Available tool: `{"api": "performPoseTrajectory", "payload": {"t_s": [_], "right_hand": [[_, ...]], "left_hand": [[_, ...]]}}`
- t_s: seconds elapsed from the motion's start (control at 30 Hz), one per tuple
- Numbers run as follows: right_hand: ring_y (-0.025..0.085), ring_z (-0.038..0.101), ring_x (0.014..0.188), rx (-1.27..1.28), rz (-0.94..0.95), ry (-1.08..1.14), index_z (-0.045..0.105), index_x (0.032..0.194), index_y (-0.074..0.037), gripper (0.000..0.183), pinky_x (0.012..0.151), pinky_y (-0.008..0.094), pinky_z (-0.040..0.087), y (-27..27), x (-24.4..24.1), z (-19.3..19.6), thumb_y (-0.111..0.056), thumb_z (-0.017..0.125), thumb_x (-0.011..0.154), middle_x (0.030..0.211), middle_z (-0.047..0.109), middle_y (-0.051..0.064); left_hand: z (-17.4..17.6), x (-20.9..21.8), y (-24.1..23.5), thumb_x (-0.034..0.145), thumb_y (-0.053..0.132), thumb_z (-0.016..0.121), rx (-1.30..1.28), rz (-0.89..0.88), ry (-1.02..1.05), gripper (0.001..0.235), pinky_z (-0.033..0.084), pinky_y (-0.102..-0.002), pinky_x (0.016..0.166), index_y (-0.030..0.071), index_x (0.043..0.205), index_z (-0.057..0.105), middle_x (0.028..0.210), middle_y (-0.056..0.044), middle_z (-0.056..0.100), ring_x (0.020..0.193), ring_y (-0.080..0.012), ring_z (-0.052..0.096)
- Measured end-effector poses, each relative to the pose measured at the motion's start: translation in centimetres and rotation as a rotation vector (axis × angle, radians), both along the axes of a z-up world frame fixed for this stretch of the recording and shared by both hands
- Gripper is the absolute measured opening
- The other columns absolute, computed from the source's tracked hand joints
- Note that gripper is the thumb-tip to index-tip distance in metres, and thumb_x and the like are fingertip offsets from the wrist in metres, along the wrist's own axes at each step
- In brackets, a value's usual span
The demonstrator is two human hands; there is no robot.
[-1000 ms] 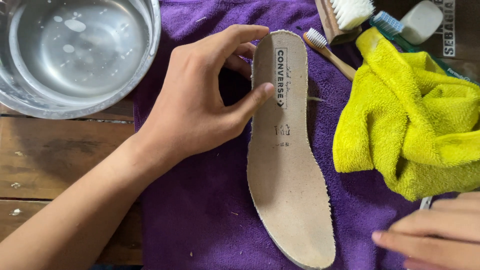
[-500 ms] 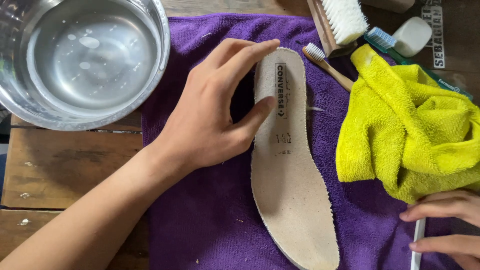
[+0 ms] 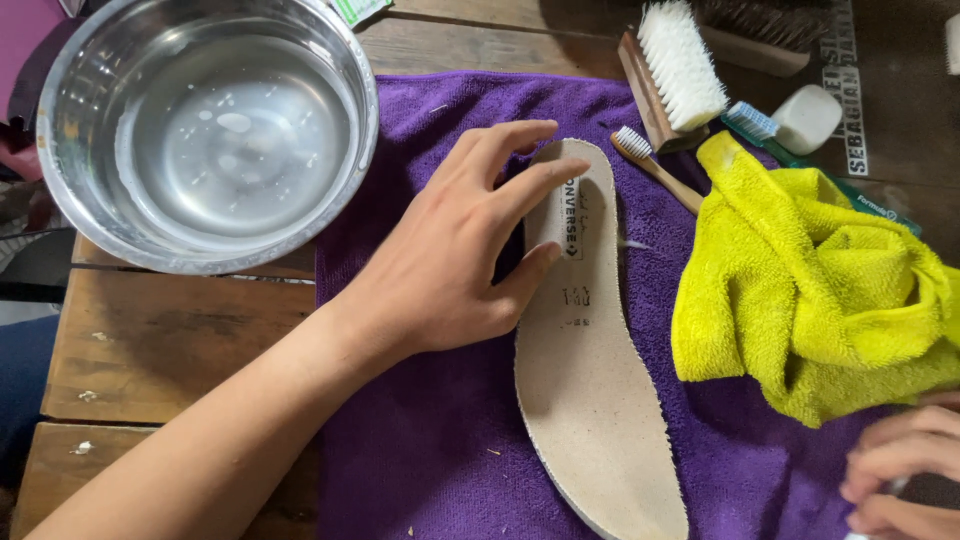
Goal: The person cleans a beige shoe insole placed on a purple towel. They first wipe the insole with a yellow cloth, then scrub it with a wooden brush dipped in water from a metal bowl, and finally wipe it again with the cloth.
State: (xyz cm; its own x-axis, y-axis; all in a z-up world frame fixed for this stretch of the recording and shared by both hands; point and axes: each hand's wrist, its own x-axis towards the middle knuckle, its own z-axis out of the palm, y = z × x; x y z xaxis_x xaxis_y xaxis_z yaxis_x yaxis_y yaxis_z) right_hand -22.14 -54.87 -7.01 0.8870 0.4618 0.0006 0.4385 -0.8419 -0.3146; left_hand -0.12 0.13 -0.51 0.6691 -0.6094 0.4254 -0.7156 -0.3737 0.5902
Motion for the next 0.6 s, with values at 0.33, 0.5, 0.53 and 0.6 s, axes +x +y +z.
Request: {"api": "performPoseTrajectory", "payload": {"t_s": [0.33,0.5,0.53,0.6], "right_hand": [[0.007,0.073,0.088,-0.158,0.352,-0.194,0.082,0.112,-0.048,0.024,0.079,0.031,0.05,14.7,16.9,13.4,-0.055,0.071,0.091,0.11,0.078,-0.027],[0.014,0.079,0.087,0.011,0.011,-0.118,0.089,0.072,-0.011,0.022,0.078,0.031,0.06,22.1,21.2,16.8,-0.025,0.091,0.088,0.11,0.088,0.003],[0.014,0.079,0.087,0.01,0.013,-0.118,0.089,0.072,-0.011,0.022,0.078,0.031,0.06,23.5,22.1,16.9,-0.025,0.091,0.088,0.11,0.088,0.003],[0.029,0.062,0.066,-0.237,-0.544,0.022,0.086,0.087,-0.021,0.047,0.07,0.046,0.045,26.3,23.9,17.0,-0.067,0.092,0.094,0.087,0.081,0.003]], "left_hand": [[0.0,0.0,0.0,0.102,0.019,0.073,-0.007,-0.035,-0.012,0.072,0.039,-0.053,0.132,0.002,0.165,0.043,0.164,-0.022,0.056,0.152,-0.0401,0.053],[0.0,0.0,0.0,0.104,0.021,0.071,-0.009,-0.038,-0.031,0.07,0.04,-0.052,0.13,0.0,0.164,0.042,0.162,-0.022,0.057,0.149,-0.0403,0.054],[0.0,0.0,0.0,0.104,0.021,0.071,-0.01,-0.037,-0.032,0.07,0.04,-0.052,0.13,0.0,0.164,0.042,0.162,-0.022,0.057,0.149,-0.0403,0.054],[0.2,0.0,-0.1,0.101,0.017,0.072,-0.021,-0.047,-0.038,0.069,0.04,-0.053,0.13,0.0,0.162,0.045,0.162,-0.022,0.056,0.149,-0.0412,0.054]]}}
